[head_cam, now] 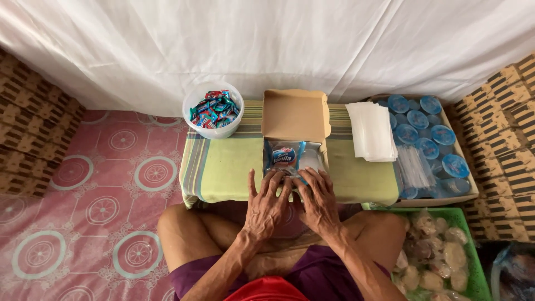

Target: The person is assembling small cardboard boxes, placing a paper napkin inside, and then adding various food items like snacks and water cups.

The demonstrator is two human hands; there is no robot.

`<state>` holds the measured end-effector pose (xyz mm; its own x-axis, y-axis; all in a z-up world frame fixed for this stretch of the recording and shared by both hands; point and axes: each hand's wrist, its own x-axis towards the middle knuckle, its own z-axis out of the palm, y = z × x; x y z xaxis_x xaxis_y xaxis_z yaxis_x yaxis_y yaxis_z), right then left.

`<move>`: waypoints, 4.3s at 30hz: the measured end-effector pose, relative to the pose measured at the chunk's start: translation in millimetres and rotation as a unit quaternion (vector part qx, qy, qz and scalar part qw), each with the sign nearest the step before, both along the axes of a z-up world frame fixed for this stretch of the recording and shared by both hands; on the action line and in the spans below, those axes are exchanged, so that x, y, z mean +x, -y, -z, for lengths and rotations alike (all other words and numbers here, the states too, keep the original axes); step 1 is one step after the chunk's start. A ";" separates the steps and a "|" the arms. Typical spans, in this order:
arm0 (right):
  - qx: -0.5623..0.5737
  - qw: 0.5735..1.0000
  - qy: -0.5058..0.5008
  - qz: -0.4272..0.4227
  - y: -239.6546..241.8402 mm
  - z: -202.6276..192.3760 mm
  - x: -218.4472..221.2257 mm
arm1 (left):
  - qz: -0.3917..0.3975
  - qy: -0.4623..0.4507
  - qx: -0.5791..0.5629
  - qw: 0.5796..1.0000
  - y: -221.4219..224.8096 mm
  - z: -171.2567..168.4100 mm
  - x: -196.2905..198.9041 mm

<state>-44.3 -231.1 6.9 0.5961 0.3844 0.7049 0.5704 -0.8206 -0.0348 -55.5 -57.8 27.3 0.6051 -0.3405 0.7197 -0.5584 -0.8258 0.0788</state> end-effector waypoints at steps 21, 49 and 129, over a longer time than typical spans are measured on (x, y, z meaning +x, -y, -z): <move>0.068 0.994 0.087 -0.004 1.0 23.9 4.2 | 0.037 0.061 -0.025 0.997 1.5 28.2 15.7; -0.041 0.981 -0.188 -0.011 88.4 -3.2 44.1 | 0.041 -0.061 -0.010 0.997 -2.0 28.3 9.6; -0.058 0.982 -0.179 0.022 86.9 -0.9 44.4 | 0.171 -0.393 -0.604 0.672 -23.5 -181.7 5.7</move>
